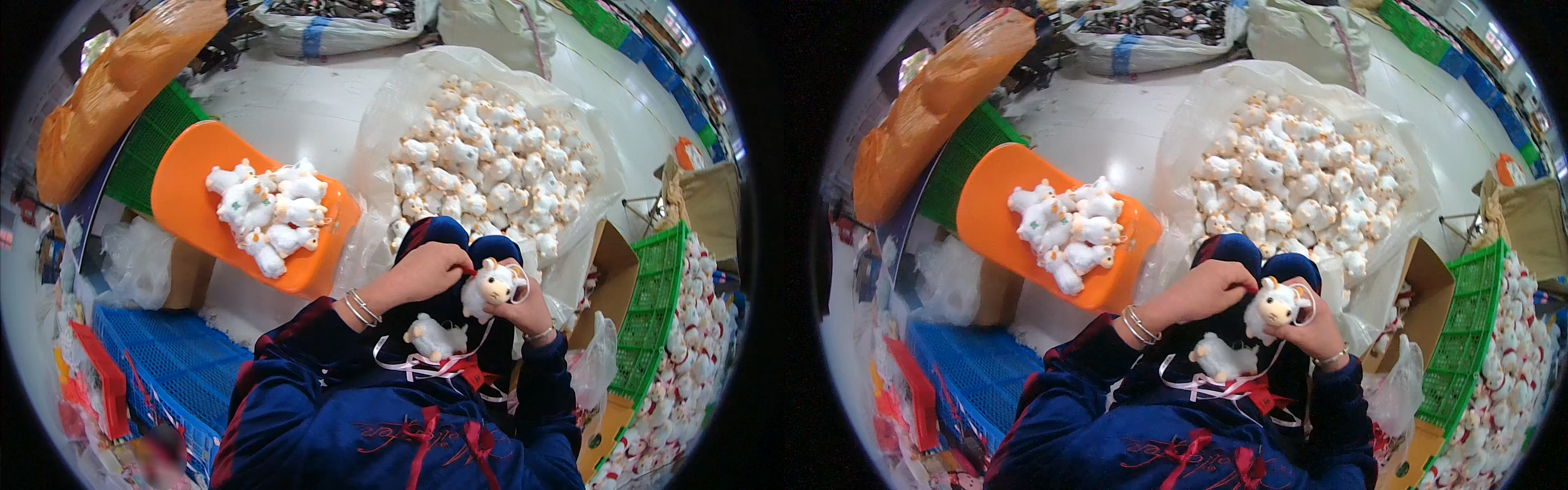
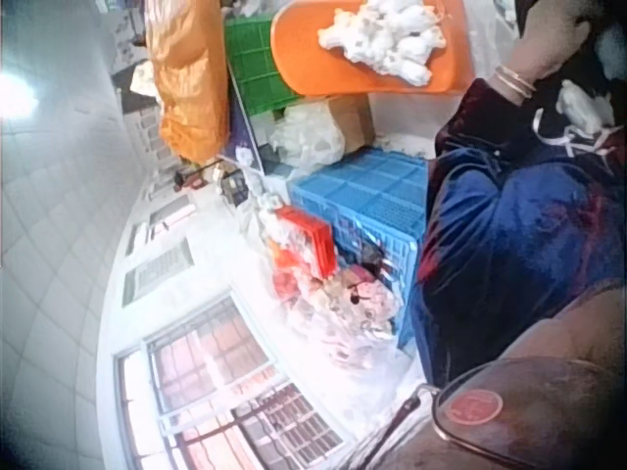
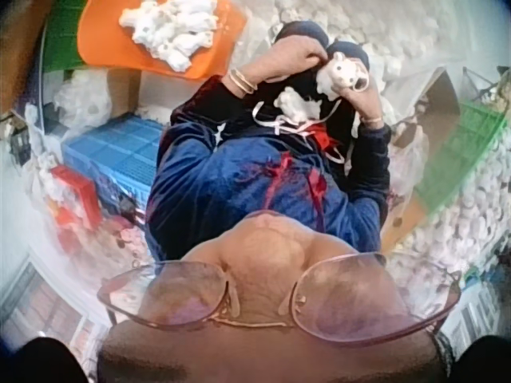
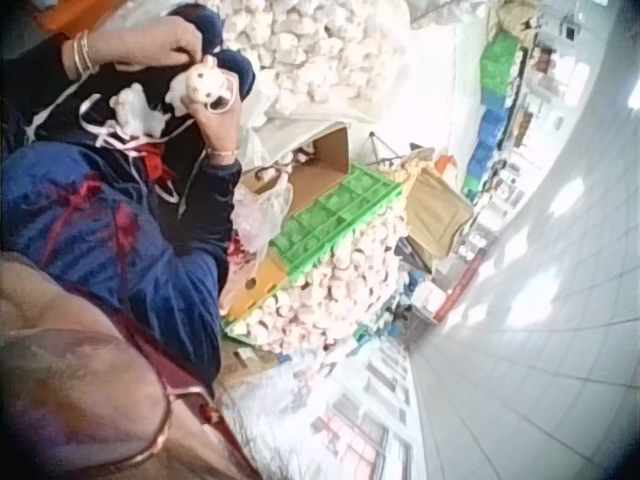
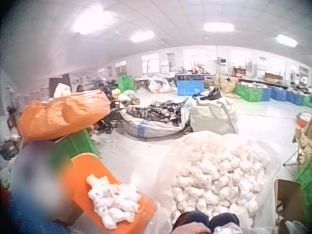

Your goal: The person sits on the floor and ties red ribbons around small white plush toys. They pick up each toy, wrap the ribbon around its neck, and tie a bow before placing the finished toy into a nearby green crate.

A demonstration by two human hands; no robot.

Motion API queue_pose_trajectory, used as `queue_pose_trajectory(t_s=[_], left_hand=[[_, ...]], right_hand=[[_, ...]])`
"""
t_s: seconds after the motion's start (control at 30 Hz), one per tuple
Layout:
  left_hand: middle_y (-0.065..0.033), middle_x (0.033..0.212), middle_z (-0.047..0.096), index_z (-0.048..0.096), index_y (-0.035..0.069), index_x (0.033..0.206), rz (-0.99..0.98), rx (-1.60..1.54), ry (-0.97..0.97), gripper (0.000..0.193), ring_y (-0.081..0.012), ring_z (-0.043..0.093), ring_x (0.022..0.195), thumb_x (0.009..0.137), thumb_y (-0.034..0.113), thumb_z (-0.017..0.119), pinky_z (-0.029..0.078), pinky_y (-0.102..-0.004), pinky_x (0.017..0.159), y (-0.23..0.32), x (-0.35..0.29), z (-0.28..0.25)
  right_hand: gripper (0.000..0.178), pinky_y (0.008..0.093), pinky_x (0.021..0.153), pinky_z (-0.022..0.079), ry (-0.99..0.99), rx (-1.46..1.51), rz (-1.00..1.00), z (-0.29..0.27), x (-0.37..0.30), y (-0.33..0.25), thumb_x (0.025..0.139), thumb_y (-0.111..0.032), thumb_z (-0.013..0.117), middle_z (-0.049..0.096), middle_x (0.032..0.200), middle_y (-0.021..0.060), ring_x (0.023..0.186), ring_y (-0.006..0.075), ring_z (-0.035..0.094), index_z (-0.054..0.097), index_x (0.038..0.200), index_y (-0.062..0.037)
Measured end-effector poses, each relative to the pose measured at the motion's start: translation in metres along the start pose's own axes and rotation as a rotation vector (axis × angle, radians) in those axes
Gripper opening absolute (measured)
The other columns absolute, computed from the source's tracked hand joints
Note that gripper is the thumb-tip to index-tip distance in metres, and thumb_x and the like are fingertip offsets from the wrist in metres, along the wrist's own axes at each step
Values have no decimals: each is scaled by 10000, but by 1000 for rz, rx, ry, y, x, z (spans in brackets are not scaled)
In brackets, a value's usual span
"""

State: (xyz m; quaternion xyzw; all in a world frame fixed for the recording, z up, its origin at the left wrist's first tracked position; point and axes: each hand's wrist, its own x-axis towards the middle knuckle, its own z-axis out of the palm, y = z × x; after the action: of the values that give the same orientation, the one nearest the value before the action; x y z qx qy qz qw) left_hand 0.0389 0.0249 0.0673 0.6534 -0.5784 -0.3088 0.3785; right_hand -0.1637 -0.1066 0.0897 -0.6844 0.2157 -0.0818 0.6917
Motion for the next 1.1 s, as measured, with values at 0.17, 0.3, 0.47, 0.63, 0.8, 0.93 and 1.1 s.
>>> queue_pose_trajectory(t_s=[0.17,0.3,0.47,0.63,0.8,0.93,1.1], left_hand=[[-187,906,674,666,-11,1033,-71,-123,17,165,-304,678,855,911,58,578,529,-373,768,4,4,10],[-188,881,637,653,-23,974,-10,18,68,131,-361,645,842,899,69,598,512,-416,757,-10,5,24],[-185,888,599,647,-24,857,11,-12,174,144,-381,611,864,887,102,584,497,-463,790,-16,4,28],[-223,911,642,666,-29,930,-83,-78,131,180,-409,631,881,897,124,577,505,-471,791,-18,8,19],[-215,928,661,678,-5,956,-134,-115,130,180,-400,650,893,889,145,605,516,-455,785,-18,4,15],[-142,839,699,666,-9,1054,-289,-196,80,195,-228,682,757,935,139,624,527,-347,709,-19,7,11],[-182,898,709,658,-36,1073,-213,-312,88,275,-283,700,808,899,175,632,541,-366,746,-22,10,17]], right_hand=[[491,287,867,517,30,-62,40,3,8,13,714,-95,885,674,1036,-2,951,99,627,625,1129,-51],[450,282,842,527,75,-91,39,0,18,24,730,-133,887,697,1026,14,925,104,641,661,1107,-36],[436,286,825,528,86,-190,5,0,24,28,737,-184,886,709,994,29,900,106,648,685,1092,-31],[438,325,748,553,191,-410,-76,10,36,24,741,-285,879,744,929,101,812,223,725,699,1055,-37],[514,343,752,538,161,-482,-122,5,43,33,698,-368,903,705,906,129,806,245,686,680,1009,-24],[542,344,753,544,95,-473,31,3,45,19,700,-388,900,724,907,144,810,251,709,676,1021,-12],[524,321,766,554,179,-424,6,7,45,25,746,-366,884,740,931,121,837,193,715,686,1068,-3]])
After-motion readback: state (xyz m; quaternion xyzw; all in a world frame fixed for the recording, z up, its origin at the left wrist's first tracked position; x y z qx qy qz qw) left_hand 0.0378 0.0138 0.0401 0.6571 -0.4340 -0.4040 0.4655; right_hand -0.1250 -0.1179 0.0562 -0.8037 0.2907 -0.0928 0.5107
